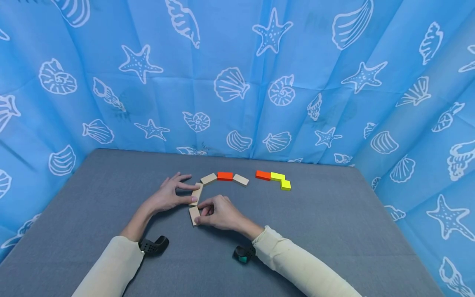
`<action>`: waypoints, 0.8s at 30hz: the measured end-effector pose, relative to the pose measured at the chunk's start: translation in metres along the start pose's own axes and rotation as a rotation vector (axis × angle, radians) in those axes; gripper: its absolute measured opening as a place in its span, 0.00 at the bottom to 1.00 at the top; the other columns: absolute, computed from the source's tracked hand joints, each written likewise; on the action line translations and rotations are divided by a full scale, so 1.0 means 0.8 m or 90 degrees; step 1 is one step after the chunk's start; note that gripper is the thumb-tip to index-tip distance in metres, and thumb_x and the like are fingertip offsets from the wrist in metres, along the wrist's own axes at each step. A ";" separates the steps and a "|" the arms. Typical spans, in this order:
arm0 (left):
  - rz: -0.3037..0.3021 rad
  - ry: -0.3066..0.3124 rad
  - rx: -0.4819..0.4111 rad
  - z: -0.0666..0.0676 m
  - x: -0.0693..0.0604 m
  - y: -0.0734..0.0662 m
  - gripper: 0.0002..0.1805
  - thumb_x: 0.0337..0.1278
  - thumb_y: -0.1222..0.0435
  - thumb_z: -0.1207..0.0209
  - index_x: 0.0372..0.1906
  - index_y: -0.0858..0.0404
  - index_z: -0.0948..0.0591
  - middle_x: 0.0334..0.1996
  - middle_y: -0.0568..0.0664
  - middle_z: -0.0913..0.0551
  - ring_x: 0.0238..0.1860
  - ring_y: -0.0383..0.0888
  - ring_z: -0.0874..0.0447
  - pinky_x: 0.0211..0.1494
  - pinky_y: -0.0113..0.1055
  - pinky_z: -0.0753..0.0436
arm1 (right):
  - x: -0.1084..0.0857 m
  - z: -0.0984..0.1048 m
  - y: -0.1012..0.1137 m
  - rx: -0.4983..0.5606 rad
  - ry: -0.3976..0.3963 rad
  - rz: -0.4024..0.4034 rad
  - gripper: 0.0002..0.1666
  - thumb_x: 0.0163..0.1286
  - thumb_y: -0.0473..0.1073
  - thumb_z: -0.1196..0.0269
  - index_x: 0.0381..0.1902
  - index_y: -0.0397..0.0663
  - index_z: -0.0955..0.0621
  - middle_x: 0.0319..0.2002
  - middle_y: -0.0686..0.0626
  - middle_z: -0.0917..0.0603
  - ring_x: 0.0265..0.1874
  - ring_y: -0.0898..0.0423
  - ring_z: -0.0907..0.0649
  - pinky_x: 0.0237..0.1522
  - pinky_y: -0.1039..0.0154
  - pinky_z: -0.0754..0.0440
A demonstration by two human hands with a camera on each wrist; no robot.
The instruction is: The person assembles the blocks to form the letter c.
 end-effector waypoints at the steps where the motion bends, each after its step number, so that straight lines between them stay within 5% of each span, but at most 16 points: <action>1: 0.003 0.000 -0.001 0.000 0.000 0.001 0.26 0.57 0.54 0.27 0.60 0.58 0.15 0.74 0.65 0.35 0.78 0.70 0.61 0.73 0.70 0.67 | 0.000 0.000 -0.001 0.002 0.001 0.000 0.21 0.65 0.43 0.27 0.53 0.39 0.14 0.27 0.58 0.15 0.22 0.64 0.22 0.24 0.72 0.27; 13: 0.014 0.005 -0.004 0.001 -0.002 0.000 0.27 0.57 0.52 0.28 0.61 0.57 0.15 0.75 0.64 0.36 0.78 0.70 0.63 0.73 0.70 0.68 | -0.016 0.054 -0.014 -0.024 -0.051 0.027 0.20 0.68 0.43 0.29 0.55 0.38 0.15 0.31 0.54 0.16 0.26 0.61 0.21 0.28 0.69 0.23; 24: -0.005 0.006 -0.012 0.000 -0.002 -0.001 0.25 0.58 0.55 0.28 0.60 0.59 0.15 0.74 0.66 0.36 0.78 0.70 0.62 0.73 0.70 0.67 | -0.040 0.135 -0.063 -0.046 -0.156 -0.033 0.21 0.66 0.41 0.28 0.55 0.39 0.16 0.33 0.52 0.16 0.33 0.55 0.20 0.33 0.64 0.21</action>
Point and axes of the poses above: each hand's wrist, its own x-axis towards the middle knuckle, its own z-axis out of the back of the hand, y = z × x, the point moved 8 cm from there along x, towards the middle knuckle
